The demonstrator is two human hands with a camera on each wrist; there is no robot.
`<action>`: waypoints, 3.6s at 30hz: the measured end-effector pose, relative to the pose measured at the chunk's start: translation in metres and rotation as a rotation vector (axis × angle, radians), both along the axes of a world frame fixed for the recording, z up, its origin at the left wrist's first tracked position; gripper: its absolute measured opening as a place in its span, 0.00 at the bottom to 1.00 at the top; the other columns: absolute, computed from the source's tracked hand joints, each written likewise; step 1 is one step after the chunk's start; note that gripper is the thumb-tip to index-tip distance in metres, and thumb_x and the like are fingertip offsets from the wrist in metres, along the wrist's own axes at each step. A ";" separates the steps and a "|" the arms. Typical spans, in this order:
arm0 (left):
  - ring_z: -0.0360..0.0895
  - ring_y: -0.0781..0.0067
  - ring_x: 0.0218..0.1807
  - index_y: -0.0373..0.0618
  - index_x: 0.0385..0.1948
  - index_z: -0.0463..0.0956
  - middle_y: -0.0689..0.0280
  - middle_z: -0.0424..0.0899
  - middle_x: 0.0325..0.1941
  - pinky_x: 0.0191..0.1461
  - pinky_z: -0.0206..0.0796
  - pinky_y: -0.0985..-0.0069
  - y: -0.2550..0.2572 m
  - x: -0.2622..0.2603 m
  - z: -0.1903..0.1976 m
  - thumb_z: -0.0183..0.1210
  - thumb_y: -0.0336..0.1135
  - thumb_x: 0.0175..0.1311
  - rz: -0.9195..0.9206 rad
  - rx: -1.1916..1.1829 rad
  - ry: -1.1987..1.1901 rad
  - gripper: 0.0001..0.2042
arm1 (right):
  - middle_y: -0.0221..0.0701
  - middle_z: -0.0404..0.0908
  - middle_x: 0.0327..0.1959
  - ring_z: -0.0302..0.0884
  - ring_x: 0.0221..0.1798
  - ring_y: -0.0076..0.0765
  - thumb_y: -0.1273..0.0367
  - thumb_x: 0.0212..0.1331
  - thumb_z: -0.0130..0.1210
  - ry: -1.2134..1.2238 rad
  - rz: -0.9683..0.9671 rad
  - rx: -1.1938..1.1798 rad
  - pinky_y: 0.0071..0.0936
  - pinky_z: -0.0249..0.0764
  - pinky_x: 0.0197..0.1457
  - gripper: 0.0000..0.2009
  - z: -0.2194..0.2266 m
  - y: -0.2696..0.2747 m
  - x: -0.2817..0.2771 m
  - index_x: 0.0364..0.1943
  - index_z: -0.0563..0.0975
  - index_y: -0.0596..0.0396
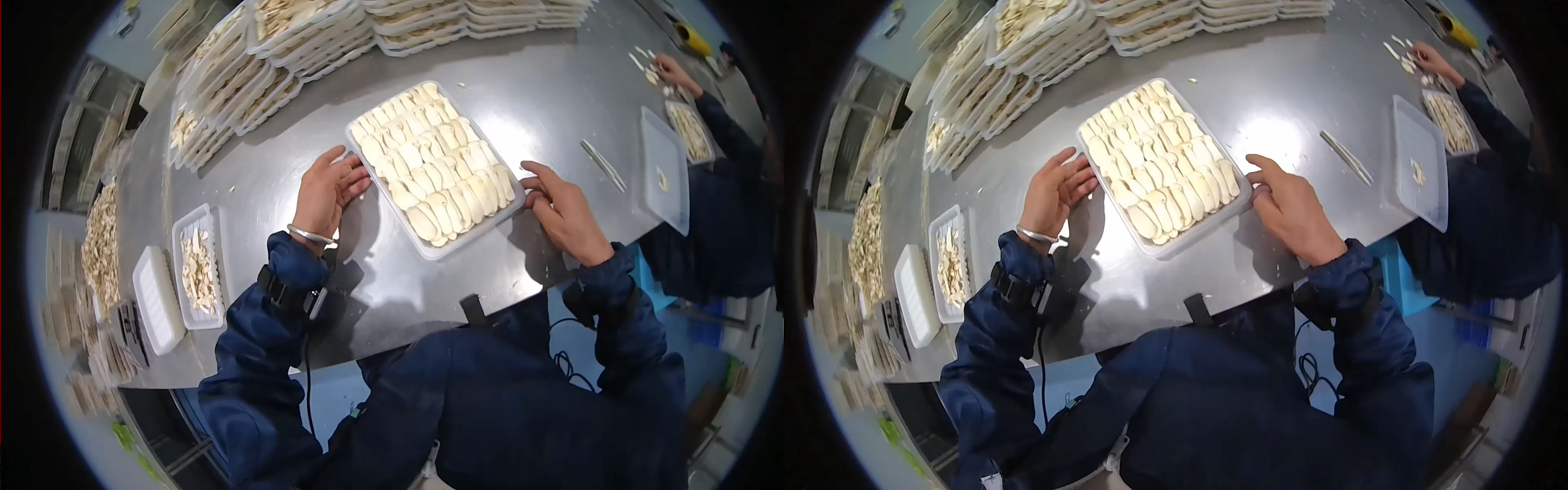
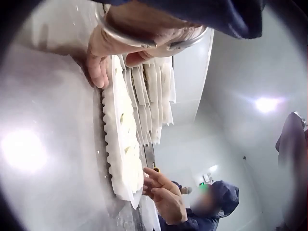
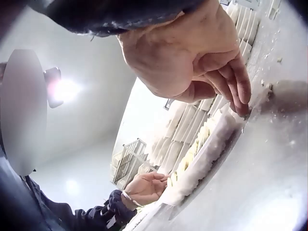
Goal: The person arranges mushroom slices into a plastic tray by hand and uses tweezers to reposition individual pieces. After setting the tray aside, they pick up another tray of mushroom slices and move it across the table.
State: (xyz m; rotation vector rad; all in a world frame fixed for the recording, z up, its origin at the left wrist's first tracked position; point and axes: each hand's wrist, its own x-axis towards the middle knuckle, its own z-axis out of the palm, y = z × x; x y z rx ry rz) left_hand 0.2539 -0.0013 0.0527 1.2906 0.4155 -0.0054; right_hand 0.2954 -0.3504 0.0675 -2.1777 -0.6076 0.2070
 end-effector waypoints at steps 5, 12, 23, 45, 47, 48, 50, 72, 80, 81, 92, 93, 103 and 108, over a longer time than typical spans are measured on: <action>0.72 0.54 0.62 0.27 0.69 0.49 0.42 0.66 0.66 0.67 0.68 0.62 -0.016 0.025 0.001 0.45 0.31 0.72 -0.054 0.007 -0.024 0.28 | 0.46 0.85 0.36 0.83 0.36 0.42 0.71 0.57 0.46 0.152 -0.063 0.119 0.31 0.76 0.44 0.21 -0.005 -0.015 0.001 0.53 0.73 0.69; 0.74 0.56 0.58 0.25 0.68 0.49 0.44 0.69 0.63 0.64 0.70 0.64 -0.039 0.058 -0.007 0.45 0.28 0.70 -0.081 -0.020 -0.079 0.27 | 0.41 0.82 0.26 0.81 0.27 0.35 0.71 0.56 0.47 0.348 -0.198 0.093 0.29 0.76 0.36 0.19 -0.011 -0.024 0.000 0.50 0.74 0.72; 0.79 0.61 0.54 0.29 0.66 0.57 0.48 0.76 0.58 0.60 0.72 0.69 -0.041 0.034 -0.004 0.48 0.29 0.69 -0.108 0.177 -0.095 0.25 | 0.37 0.80 0.21 0.80 0.25 0.34 0.72 0.54 0.50 0.184 -0.273 0.037 0.30 0.74 0.33 0.16 -0.005 -0.036 -0.009 0.45 0.77 0.66; 0.68 0.71 0.27 0.35 0.42 0.78 0.62 0.71 0.29 0.31 0.59 0.77 -0.040 -0.227 -0.038 0.50 0.20 0.67 0.271 1.266 -0.259 0.08 | 0.44 0.82 0.33 0.82 0.37 0.52 0.71 0.56 0.58 -0.455 -0.350 -0.711 0.44 0.76 0.42 0.09 -0.007 -0.103 0.057 0.36 0.75 0.62; 0.68 0.69 0.26 0.35 0.41 0.78 0.61 0.70 0.28 0.30 0.58 0.74 -0.040 -0.228 -0.039 0.50 0.20 0.66 0.268 1.281 -0.210 0.08 | 0.39 0.82 0.31 0.81 0.34 0.41 0.72 0.59 0.56 -0.200 -0.441 -0.131 0.36 0.76 0.39 0.07 0.004 -0.093 0.045 0.37 0.74 0.62; 0.68 0.69 0.26 0.35 0.41 0.78 0.61 0.70 0.28 0.30 0.58 0.74 -0.042 -0.228 -0.039 0.50 0.20 0.66 0.273 1.295 -0.213 0.08 | 0.36 0.82 0.29 0.81 0.33 0.35 0.72 0.60 0.55 -0.060 -0.477 0.158 0.32 0.75 0.37 0.06 0.011 -0.085 0.035 0.37 0.74 0.62; 0.68 0.68 0.26 0.35 0.41 0.78 0.60 0.70 0.28 0.30 0.59 0.74 -0.043 -0.227 -0.038 0.51 0.20 0.66 0.283 1.335 -0.222 0.08 | 0.34 0.81 0.33 0.77 0.33 0.24 0.74 0.63 0.54 0.053 -0.397 0.610 0.22 0.73 0.38 0.06 0.020 -0.062 0.018 0.41 0.74 0.62; 0.68 0.68 0.26 0.36 0.42 0.78 0.60 0.70 0.27 0.30 0.59 0.75 -0.043 -0.223 -0.038 0.53 0.19 0.63 0.286 1.380 -0.227 0.09 | 0.27 0.81 0.36 0.72 0.35 0.19 0.74 0.56 0.64 -0.119 -0.341 0.746 0.21 0.70 0.42 0.11 -0.023 0.028 0.030 0.42 0.77 0.59; 0.69 0.62 0.24 0.38 0.39 0.79 0.59 0.71 0.24 0.28 0.59 0.70 -0.046 -0.219 -0.035 0.55 0.18 0.59 0.332 1.386 -0.226 0.09 | 0.26 0.79 0.33 0.72 0.33 0.19 0.75 0.57 0.63 -0.189 -0.340 0.709 0.19 0.71 0.40 0.09 -0.017 0.028 0.029 0.41 0.77 0.59; 0.69 0.62 0.24 0.38 0.39 0.79 0.59 0.71 0.24 0.28 0.59 0.70 -0.047 -0.218 -0.035 0.56 0.18 0.59 0.334 1.390 -0.230 0.09 | 0.26 0.79 0.32 0.72 0.33 0.19 0.75 0.57 0.62 -0.184 -0.339 0.702 0.20 0.71 0.40 0.09 -0.015 0.025 0.029 0.41 0.77 0.59; 0.69 0.61 0.24 0.38 0.39 0.79 0.58 0.71 0.24 0.28 0.60 0.70 -0.046 -0.219 -0.036 0.56 0.17 0.59 0.342 1.385 -0.229 0.09 | 0.31 0.77 0.31 0.73 0.34 0.26 0.72 0.64 0.52 0.228 -0.269 1.106 0.24 0.71 0.41 0.08 -0.034 0.005 0.048 0.41 0.77 0.62; 0.69 0.61 0.24 0.38 0.39 0.79 0.58 0.71 0.24 0.28 0.60 0.70 -0.046 -0.218 -0.036 0.56 0.17 0.59 0.341 1.386 -0.227 0.09 | 0.31 0.77 0.31 0.73 0.34 0.26 0.72 0.64 0.51 0.211 -0.270 1.083 0.23 0.71 0.41 0.08 -0.035 0.004 0.050 0.41 0.77 0.63; 0.69 0.64 0.24 0.39 0.40 0.80 0.60 0.72 0.24 0.28 0.60 0.71 -0.047 -0.219 -0.036 0.55 0.17 0.58 0.345 1.390 -0.213 0.10 | 0.30 0.80 0.34 0.75 0.34 0.21 0.75 0.59 0.58 -0.048 -0.280 0.784 0.20 0.73 0.41 0.06 -0.031 0.021 0.040 0.39 0.77 0.61; 0.69 0.64 0.24 0.38 0.40 0.80 0.60 0.71 0.24 0.28 0.59 0.71 -0.046 -0.219 -0.038 0.55 0.18 0.58 0.348 1.384 -0.222 0.10 | 0.29 0.81 0.33 0.75 0.34 0.21 0.74 0.58 0.59 -0.069 -0.291 0.703 0.20 0.73 0.41 0.07 -0.036 0.019 0.042 0.39 0.77 0.61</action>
